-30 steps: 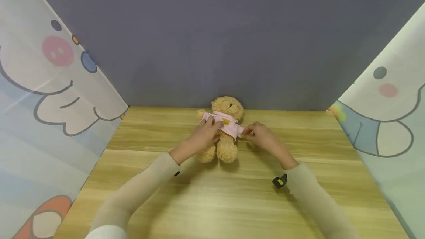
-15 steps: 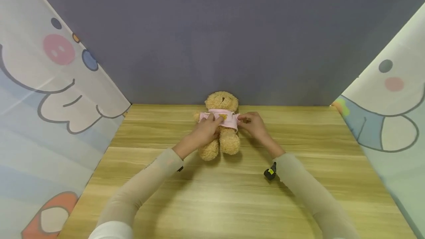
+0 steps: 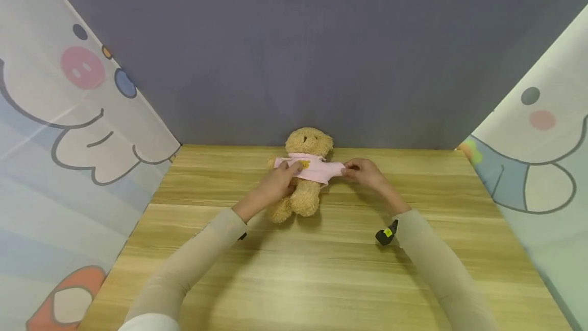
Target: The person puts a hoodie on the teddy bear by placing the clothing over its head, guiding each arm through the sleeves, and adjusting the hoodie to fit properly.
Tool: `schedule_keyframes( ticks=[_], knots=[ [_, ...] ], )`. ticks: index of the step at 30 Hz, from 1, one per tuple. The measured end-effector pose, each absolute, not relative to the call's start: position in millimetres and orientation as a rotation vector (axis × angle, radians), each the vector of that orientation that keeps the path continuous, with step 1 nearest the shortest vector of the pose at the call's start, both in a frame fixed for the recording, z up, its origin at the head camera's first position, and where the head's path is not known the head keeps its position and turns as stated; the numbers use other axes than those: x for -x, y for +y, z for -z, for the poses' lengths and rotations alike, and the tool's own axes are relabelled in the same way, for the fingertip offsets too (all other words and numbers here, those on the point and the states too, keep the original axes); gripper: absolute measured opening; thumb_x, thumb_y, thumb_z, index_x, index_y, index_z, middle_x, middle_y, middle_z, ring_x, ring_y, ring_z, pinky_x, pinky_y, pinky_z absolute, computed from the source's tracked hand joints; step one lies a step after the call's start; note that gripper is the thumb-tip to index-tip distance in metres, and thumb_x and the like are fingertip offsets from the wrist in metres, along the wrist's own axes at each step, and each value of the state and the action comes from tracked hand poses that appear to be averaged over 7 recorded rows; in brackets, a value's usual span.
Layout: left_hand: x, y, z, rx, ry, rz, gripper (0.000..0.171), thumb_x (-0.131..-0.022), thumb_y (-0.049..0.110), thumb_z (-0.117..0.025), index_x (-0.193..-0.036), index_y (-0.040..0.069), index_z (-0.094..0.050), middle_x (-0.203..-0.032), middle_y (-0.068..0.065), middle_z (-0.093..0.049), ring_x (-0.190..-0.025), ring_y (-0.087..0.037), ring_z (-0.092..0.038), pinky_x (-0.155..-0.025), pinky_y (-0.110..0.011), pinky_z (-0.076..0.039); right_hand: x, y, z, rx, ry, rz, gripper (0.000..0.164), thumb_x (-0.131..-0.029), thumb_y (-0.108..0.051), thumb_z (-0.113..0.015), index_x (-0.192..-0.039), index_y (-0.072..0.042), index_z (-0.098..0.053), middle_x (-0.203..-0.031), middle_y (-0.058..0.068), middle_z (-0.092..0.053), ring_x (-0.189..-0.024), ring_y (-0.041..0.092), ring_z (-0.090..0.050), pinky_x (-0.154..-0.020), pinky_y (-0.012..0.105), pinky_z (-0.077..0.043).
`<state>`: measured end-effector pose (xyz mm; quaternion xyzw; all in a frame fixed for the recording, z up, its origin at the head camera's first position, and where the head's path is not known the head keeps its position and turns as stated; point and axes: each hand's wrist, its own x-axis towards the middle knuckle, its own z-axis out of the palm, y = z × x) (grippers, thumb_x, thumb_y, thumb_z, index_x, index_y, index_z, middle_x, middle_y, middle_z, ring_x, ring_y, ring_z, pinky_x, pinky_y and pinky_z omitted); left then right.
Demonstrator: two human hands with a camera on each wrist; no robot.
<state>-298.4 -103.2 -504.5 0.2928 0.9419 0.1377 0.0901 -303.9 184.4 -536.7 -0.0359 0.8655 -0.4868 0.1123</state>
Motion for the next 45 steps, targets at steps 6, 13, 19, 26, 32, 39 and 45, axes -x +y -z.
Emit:
schedule_keyframes(
  ticks=[6,13,19,26,32,39,45],
  knots=[
    [299.1,-106.5,506.6,-0.903,2.842,-0.336,0.041,-0.099,0.01,-0.06,-0.136,0.019,-0.047,-0.103,-0.016,-0.055,-0.062,-0.02,-0.051,-0.048,-0.03,-0.041,299.5,185.6,537.6,0.166,2.486,1.489,0.026,-0.1,-0.016,-0.066,-0.115,0.005,-0.066,-0.115,0.023,-0.067,-0.097,0.037,-0.069,-0.081,0.044,-0.06],
    [294.2,-107.0,511.8,-0.897,2.906,-0.261,0.039,-0.102,0.014,-0.058,-0.139,0.02,-0.045,-0.101,-0.017,-0.056,-0.055,-0.02,-0.05,-0.044,-0.031,-0.042,299.0,187.2,535.0,0.286,2.34,1.678,0.021,-0.1,-0.002,-0.059,-0.12,0.007,-0.061,-0.132,0.028,-0.056,-0.119,0.045,-0.059,-0.09,0.05,-0.057],
    [292.3,-105.7,511.2,-0.948,2.918,-0.299,0.044,-0.099,0.005,-0.06,-0.139,0.018,-0.048,-0.104,-0.016,-0.057,-0.06,-0.02,-0.054,-0.044,-0.029,-0.043,299.2,183.1,536.7,0.326,2.435,1.655,0.031,-0.094,-0.009,-0.073,-0.121,-0.001,-0.059,-0.127,0.023,-0.061,-0.115,0.043,-0.063,-0.086,0.048,-0.059],
    [293.3,-107.8,513.1,-1.017,2.924,-0.383,0.032,-0.097,0.0,-0.061,-0.125,0.015,-0.059,-0.099,-0.009,-0.058,-0.07,-0.019,-0.056,-0.045,-0.025,-0.045,305.0,179.6,541.5,0.448,2.712,1.528,0.025,-0.098,-0.005,-0.066,-0.123,-0.002,-0.065,-0.115,0.02,-0.07,-0.1,0.036,-0.068,-0.088,0.047,-0.056],
    [295.7,-105.7,513.3,-1.099,2.926,-0.371,0.035,-0.097,-0.004,-0.061,-0.127,0.013,-0.063,-0.104,-0.012,-0.06,-0.081,-0.022,-0.062,-0.058,-0.027,-0.052,310.5,176.7,543.0,0.448,2.764,1.481,0.03,-0.095,-0.01,-0.072,-0.124,-0.005,-0.068,-0.112,0.017,-0.072,-0.098,0.034,-0.069,-0.088,0.049,-0.056],
    [297.8,-107.5,514.8,-1.189,2.922,-0.413,0.033,-0.098,-0.009,-0.055,-0.123,0.009,-0.065,-0.098,-0.012,-0.058,-0.079,-0.02,-0.058,-0.063,-0.029,-0.052,314.4,166.9,547.4,0.419,3.023,1.314,0.019,-0.093,-0.009,-0.068,-0.106,0.003,-0.072,-0.091,0.016,-0.073,-0.078,0.027,-0.069,-0.069,0.037,-0.058],
    [292.5,-114.9,514.7,-1.295,3.002,-0.338,0.027,-0.094,-0.009,-0.064,-0.116,0.006,-0.065,-0.095,-0.009,-0.059,-0.082,-0.023,-0.059,-0.067,-0.033,-0.053,312.6,179.0,543.9,0.142,3.168,1.112,0.02,-0.087,-0.021,-0.07,-0.101,-0.007,-0.073,-0.081,0.008,-0.073,-0.057,0.018,-0.061,-0.045,0.031,-0.043]
  ],
)
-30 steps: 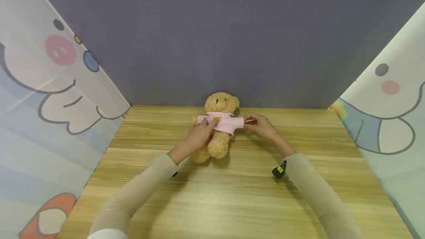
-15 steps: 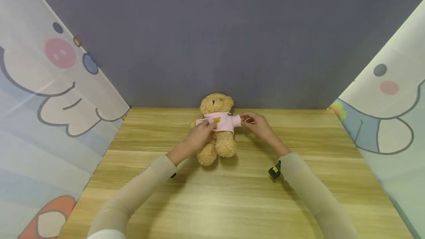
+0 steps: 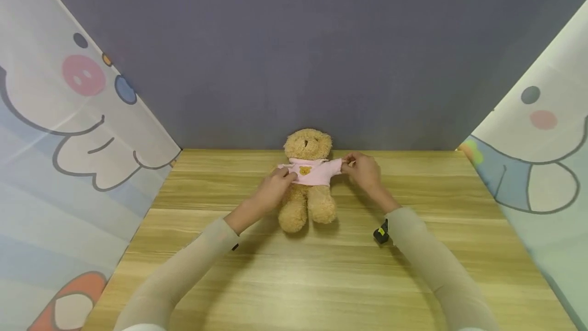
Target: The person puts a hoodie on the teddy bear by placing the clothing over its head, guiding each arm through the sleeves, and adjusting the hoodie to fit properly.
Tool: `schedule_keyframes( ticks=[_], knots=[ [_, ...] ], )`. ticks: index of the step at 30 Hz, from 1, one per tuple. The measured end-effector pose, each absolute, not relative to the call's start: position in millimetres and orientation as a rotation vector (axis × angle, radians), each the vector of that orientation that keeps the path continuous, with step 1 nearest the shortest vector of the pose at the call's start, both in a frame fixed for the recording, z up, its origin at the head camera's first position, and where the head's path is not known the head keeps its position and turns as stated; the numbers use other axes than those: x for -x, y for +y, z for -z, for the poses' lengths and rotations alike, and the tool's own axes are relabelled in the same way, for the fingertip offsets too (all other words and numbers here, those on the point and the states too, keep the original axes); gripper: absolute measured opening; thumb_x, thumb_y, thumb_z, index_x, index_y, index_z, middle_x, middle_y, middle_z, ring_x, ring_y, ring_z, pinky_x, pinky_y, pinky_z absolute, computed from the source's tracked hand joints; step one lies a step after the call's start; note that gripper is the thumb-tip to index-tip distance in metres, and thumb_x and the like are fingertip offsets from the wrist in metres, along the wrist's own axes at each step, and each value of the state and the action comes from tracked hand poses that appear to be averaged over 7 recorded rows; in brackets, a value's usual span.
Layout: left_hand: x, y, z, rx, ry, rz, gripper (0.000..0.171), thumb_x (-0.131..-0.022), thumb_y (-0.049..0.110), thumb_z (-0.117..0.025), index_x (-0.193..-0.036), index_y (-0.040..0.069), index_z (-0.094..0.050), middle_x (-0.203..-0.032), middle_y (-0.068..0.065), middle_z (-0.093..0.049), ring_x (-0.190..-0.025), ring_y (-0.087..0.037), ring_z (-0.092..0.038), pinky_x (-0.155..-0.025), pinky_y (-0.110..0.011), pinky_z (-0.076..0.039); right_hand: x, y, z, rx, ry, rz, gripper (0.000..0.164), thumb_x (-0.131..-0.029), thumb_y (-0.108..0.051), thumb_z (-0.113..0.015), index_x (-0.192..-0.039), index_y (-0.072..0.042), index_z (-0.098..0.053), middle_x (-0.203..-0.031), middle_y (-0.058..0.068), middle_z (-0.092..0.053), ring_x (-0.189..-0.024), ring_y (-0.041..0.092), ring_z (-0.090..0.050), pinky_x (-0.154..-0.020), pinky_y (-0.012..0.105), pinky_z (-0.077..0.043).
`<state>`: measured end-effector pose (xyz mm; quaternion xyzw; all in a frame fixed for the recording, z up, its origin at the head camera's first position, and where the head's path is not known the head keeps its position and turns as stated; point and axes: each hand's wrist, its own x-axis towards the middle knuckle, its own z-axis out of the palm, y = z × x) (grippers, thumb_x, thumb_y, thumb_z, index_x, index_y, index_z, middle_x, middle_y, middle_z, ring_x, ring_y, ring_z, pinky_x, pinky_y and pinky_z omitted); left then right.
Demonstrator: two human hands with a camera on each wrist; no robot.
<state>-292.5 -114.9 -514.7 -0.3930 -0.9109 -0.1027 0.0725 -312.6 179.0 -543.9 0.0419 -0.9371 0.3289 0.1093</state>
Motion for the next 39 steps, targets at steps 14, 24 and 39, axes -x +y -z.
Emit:
schedule_keyframes(
  ticks=[14,24,39],
  knots=[
    [288.2,-112.9,529.1,0.884,-2.8,0.625,0.013,-0.095,0.004,-0.066,-0.095,0.0,-0.054,-0.088,-0.012,-0.055,-0.079,-0.027,-0.055,-0.074,-0.043,-0.053,306.1,196.3,543.7,-0.266,-2.835,-1.09,0.016,-0.095,-0.013,-0.067,-0.107,-0.003,-0.067,-0.099,0.014,-0.075,-0.068,0.022,-0.069,-0.054,0.032,-0.049],
    [287.3,-111.1,524.6,1.034,-2.92,0.699,0.017,-0.095,0.013,-0.068,-0.086,0.009,-0.054,-0.082,-0.003,-0.049,-0.072,-0.016,-0.046,-0.061,-0.028,-0.042,306.6,204.2,534.5,-0.14,-3.003,-0.852,0.027,-0.099,-0.022,-0.061,-0.119,-0.004,-0.062,-0.106,0.016,-0.072,-0.057,0.019,-0.056,-0.047,0.033,-0.045],
    [286.6,-60.1,519.5,0.783,-3.041,0.958,0.034,-0.092,0.03,-0.077,-0.097,0.004,-0.056,-0.101,-0.01,-0.051,-0.081,-0.018,-0.05,-0.068,-0.029,-0.047,290.8,164.3,513.9,-0.696,-3.011,-0.719,0.036,-0.086,-0.027,-0.081,-0.105,-0.003,-0.061,-0.093,0.008,-0.06,-0.08,0.022,-0.056,-0.073,0.04,-0.051]
  ],
)
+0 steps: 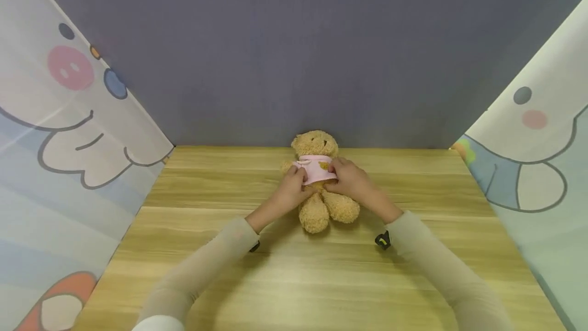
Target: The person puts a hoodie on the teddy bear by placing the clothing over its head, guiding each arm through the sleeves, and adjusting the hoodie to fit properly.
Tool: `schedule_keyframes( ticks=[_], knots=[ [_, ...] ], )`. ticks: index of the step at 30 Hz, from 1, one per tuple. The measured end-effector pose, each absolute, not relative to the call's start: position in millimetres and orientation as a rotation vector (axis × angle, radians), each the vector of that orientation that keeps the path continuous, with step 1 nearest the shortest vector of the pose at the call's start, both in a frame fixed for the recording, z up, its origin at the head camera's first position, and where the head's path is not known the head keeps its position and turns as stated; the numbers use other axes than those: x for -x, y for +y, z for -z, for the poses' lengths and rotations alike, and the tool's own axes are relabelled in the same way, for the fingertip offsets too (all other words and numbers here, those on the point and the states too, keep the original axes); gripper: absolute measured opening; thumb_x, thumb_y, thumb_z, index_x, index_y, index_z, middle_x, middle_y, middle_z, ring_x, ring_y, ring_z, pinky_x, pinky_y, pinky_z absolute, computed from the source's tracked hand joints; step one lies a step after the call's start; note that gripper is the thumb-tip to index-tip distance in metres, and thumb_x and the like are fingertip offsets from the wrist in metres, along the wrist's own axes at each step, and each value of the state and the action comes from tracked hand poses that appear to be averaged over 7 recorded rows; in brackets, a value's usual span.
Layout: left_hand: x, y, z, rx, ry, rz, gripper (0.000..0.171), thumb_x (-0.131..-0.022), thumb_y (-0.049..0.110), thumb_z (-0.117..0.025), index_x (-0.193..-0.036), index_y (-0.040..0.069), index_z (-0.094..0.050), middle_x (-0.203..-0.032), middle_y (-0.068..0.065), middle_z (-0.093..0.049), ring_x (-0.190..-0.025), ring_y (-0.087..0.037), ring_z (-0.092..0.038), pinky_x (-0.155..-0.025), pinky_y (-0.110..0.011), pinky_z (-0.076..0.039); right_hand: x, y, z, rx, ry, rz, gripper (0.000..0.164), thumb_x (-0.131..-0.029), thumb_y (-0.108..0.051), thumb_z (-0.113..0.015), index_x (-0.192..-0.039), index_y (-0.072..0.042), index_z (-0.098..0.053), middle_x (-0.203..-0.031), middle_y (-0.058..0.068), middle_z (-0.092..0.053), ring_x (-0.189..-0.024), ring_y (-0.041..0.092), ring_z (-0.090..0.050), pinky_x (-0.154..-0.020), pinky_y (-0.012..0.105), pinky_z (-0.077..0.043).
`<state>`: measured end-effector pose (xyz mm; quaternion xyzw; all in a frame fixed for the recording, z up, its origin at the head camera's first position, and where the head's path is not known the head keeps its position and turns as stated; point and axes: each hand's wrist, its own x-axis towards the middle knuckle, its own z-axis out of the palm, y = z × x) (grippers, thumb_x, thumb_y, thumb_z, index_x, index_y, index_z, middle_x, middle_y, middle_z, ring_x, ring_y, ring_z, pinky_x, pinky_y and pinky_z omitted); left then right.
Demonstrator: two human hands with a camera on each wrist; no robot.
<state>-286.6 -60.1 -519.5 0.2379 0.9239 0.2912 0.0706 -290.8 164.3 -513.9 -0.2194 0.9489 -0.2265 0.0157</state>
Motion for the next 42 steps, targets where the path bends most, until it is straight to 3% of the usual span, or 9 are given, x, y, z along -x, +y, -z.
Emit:
schedule_keyframes(
  ticks=[4,8,11,14,19,25,31,38,42],
  knots=[
    [286.6,-56.6,515.5,-0.857,2.878,-0.679,0.026,-0.095,0.018,-0.072,-0.077,0.009,-0.057,-0.085,-0.005,-0.051,-0.073,-0.016,-0.048,-0.063,-0.027,-0.045,290.1,161.2,518.7,0.743,3.13,0.554,0.023,-0.083,-0.02,-0.079,-0.086,-0.009,-0.06,-0.072,0.001,-0.055,-0.066,0.02,-0.051,-0.066,0.042,-0.048],
    [291.5,-65.3,502.0,-0.9,2.785,-0.641,0.028,-0.097,0.022,-0.069,-0.073,0.012,-0.058,-0.075,-0.001,-0.051,-0.062,-0.012,-0.045,-0.055,-0.028,-0.042,290.7,163.0,516.2,0.953,3.126,0.63,0.016,-0.082,-0.013,-0.078,-0.085,-0.009,-0.062,-0.074,0.001,-0.057,-0.069,0.02,-0.051,-0.067,0.04,-0.046],
    [299.0,-77.6,487.9,-0.816,2.687,-0.823,0.02,-0.097,0.02,-0.07,-0.081,0.009,-0.067,-0.077,-0.003,-0.059,-0.063,-0.014,-0.05,-0.055,-0.028,-0.045,286.7,163.7,516.3,1.126,3.081,0.634,0.012,-0.087,-0.011,-0.075,-0.096,-0.006,-0.07,-0.09,0.006,-0.065,-0.084,0.024,-0.058,-0.079,0.041,-0.05],
    [309.6,-85.0,478.2,-0.737,2.699,-0.973,0.011,-0.097,0.012,-0.069,-0.102,0.004,-0.073,-0.099,-0.01,-0.067,-0.079,-0.022,-0.062,-0.065,-0.031,-0.052,280.9,163.0,520.8,1.219,3.086,0.58,0.016,-0.09,-0.012,-0.074,-0.104,-0.005,-0.073,-0.104,0.01,-0.068,-0.098,0.029,-0.06,-0.093,0.044,-0.05],
    [336.2,-80.2,485.5,-0.81,2.814,-0.782,0.025,-0.098,0.003,-0.065,-0.123,0.001,-0.069,-0.121,-0.016,-0.067,-0.104,-0.029,-0.066,-0.084,-0.036,-0.056,278.1,159.8,524.1,1.251,3.11,0.575,0.017,-0.087,-0.008,-0.077,-0.103,-0.009,-0.073,-0.107,0.008,-0.065,-0.101,0.028,-0.059,-0.097,0.044,-0.049],
    [363.3,-72.4,497.7,-0.99,2.759,-0.644,0.012,-0.096,0.013,-0.071,-0.106,0.006,-0.073,-0.104,-0.009,-0.068,-0.096,-0.023,-0.059,-0.082,-0.035,-0.053,277.7,158.9,525.9,1.337,3.117,0.463,0.016,-0.086,-0.01,-0.077,-0.1,-0.013,-0.072,-0.108,0.005,-0.064,-0.101,0.026,-0.059,-0.086,0.042,-0.051],
    [387.2,-75.2,477.6,-1.16,2.543,-0.643,0.007,-0.098,0.005,-0.067,-0.092,0.002,-0.07,-0.096,-0.012,-0.067,-0.099,-0.028,-0.057,-0.096,-0.044,-0.047,275.4,163.6,530.4,1.397,3.105,0.43,0.019,-0.082,-0.006,-0.081,-0.095,-0.016,-0.072,-0.111,0.004,-0.067,-0.109,0.028,-0.062,-0.097,0.044,-0.05],
    [382.1,-70.7,473.4,-1.121,2.578,-0.537,0.009,-0.1,0.008,-0.064,-0.101,-0.001,-0.066,-0.106,-0.014,-0.058,-0.1,-0.024,-0.053,-0.084,-0.036,-0.049,274.7,160.7,537.5,1.401,3.032,0.511,0.019,-0.081,-0.003,-0.079,-0.093,-0.015,-0.07,-0.119,0.007,-0.065,-0.116,0.029,-0.061,-0.105,0.046,-0.048],
    [360.1,-65.6,479.5,-1.078,2.703,-0.465,0.024,-0.1,0.025,-0.066,-0.106,0.002,-0.063,-0.102,-0.01,-0.057,-0.086,-0.02,-0.055,-0.073,-0.032,-0.052,274.9,166.2,531.9,1.271,2.835,0.842,0.019,-0.089,-0.007,-0.072,-0.107,-0.01,-0.07,-0.121,0.008,-0.067,-0.11,0.027,-0.064,-0.097,0.042,-0.053]
  ],
)
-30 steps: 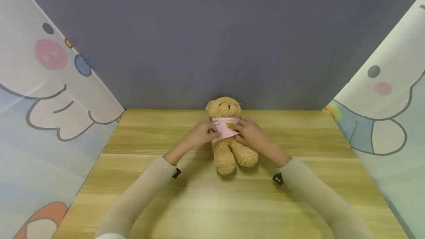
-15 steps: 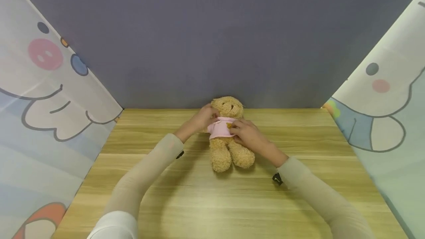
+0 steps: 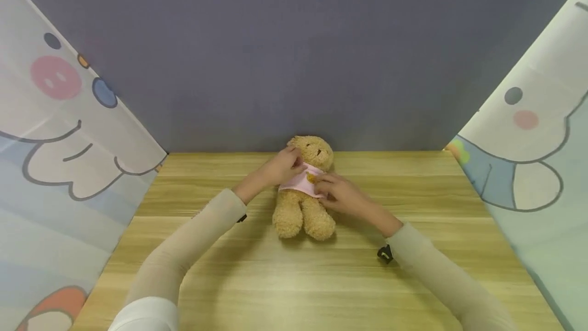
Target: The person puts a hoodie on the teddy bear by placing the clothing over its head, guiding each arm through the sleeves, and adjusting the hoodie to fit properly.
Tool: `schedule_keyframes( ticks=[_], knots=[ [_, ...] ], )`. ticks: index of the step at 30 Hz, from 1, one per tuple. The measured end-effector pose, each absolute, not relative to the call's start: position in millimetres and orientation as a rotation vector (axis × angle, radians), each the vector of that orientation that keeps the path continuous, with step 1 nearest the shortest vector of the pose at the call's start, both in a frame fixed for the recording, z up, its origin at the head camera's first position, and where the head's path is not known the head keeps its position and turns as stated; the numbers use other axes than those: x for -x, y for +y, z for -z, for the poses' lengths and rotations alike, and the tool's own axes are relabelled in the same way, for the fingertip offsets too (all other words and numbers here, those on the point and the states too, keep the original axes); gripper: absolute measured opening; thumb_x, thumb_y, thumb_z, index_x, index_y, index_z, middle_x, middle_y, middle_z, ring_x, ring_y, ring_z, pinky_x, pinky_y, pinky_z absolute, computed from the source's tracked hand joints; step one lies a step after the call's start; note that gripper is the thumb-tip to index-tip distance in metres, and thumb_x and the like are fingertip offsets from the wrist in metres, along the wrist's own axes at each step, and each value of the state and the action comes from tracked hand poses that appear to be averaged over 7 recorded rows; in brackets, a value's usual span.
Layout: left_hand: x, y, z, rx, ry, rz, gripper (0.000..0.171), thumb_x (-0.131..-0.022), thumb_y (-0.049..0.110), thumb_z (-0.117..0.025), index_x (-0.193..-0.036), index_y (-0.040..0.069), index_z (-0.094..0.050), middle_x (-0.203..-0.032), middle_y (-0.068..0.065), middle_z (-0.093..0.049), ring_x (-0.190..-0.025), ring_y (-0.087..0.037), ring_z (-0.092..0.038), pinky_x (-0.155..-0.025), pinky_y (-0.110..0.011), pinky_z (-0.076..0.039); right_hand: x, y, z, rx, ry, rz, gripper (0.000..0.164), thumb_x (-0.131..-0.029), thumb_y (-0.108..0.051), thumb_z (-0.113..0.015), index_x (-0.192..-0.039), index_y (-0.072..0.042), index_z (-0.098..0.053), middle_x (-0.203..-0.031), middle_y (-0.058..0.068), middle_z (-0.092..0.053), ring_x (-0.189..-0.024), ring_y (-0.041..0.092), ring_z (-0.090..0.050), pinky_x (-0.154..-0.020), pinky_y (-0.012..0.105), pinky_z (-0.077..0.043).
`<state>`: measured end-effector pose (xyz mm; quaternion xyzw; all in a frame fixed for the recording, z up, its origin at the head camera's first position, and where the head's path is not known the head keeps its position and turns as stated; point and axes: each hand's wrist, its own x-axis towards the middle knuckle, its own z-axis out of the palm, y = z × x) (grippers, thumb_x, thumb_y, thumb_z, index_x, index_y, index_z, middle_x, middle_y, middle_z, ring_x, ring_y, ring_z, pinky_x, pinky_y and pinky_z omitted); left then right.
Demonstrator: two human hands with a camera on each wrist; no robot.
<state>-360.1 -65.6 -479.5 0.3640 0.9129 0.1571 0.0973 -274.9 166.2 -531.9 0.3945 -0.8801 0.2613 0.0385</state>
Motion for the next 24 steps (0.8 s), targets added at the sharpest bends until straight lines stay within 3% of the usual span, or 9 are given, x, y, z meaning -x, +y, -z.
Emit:
schedule_keyframes(
  ticks=[4,9,11,16,20,24],
  knots=[
    [341.8,-63.7,484.4,-0.972,2.786,-0.378,0.032,-0.096,0.034,-0.072,-0.108,0.005,-0.063,-0.1,-0.005,-0.057,-0.086,-0.018,-0.055,-0.074,-0.032,-0.052,280.4,174.5,525.9,-1.003,-2.78,-1.177,0.028,-0.097,-0.007,-0.066,-0.124,-0.005,-0.067,-0.12,0.011,-0.07,-0.102,0.026,-0.069,-0.085,0.037,-0.058],
    [332.5,-64.3,491.2,-0.853,2.817,-0.358,0.035,-0.094,0.037,-0.074,-0.108,0.008,-0.06,-0.1,-0.005,-0.055,-0.093,-0.023,-0.054,-0.082,-0.039,-0.051,297.1,172.3,527.1,-0.67,-2.906,-1.021,0.039,-0.095,-0.011,-0.07,-0.13,0.004,-0.06,-0.12,0.02,-0.068,-0.109,0.036,-0.066,-0.094,0.047,-0.054],
    [331.0,-67.1,492.2,-0.81,2.809,-0.375,0.036,-0.094,0.039,-0.074,-0.108,0.009,-0.058,-0.096,-0.004,-0.055,-0.091,-0.023,-0.054,-0.095,-0.045,-0.049,304.3,166.5,527.7,-0.691,-2.955,-0.943,0.04,-0.096,-0.014,-0.07,-0.13,0.005,-0.06,-0.119,0.02,-0.069,-0.109,0.036,-0.066,-0.095,0.049,-0.053],
    [330.6,-76.3,495.5,-0.773,2.775,-0.482,0.049,-0.087,0.042,-0.08,-0.11,0.007,-0.056,-0.09,-0.004,-0.059,-0.087,-0.023,-0.058,-0.12,-0.053,-0.024,320.3,150.8,532.8,-0.87,-2.897,-0.892,0.018,-0.097,-0.008,-0.066,-0.112,0.003,-0.067,-0.102,0.014,-0.069,-0.094,0.029,-0.066,-0.083,0.042,-0.056],
    [322.7,-82.9,500.6,-0.745,2.735,-0.472,0.078,-0.074,0.041,-0.092,-0.126,0.003,-0.047,-0.115,-0.015,-0.057,-0.109,-0.034,-0.054,-0.115,-0.05,-0.033,328.3,147.7,532.5,-0.975,-2.83,-0.921,0.008,-0.095,-0.006,-0.066,-0.102,-0.002,-0.067,-0.098,0.01,-0.065,-0.091,0.025,-0.061,-0.081,0.038,-0.055],
    [311.3,-87.0,509.7,-0.708,2.752,-0.404,0.092,-0.072,0.04,-0.093,-0.137,0.003,-0.039,-0.13,-0.022,-0.049,-0.121,-0.04,-0.045,-0.101,-0.047,-0.046,332.0,144.4,525.8,-1.053,-2.827,-0.959,0.008,-0.099,-0.009,-0.06,-0.099,-0.004,-0.066,-0.092,0.007,-0.062,-0.085,0.021,-0.056,-0.077,0.038,-0.052]
  ],
)
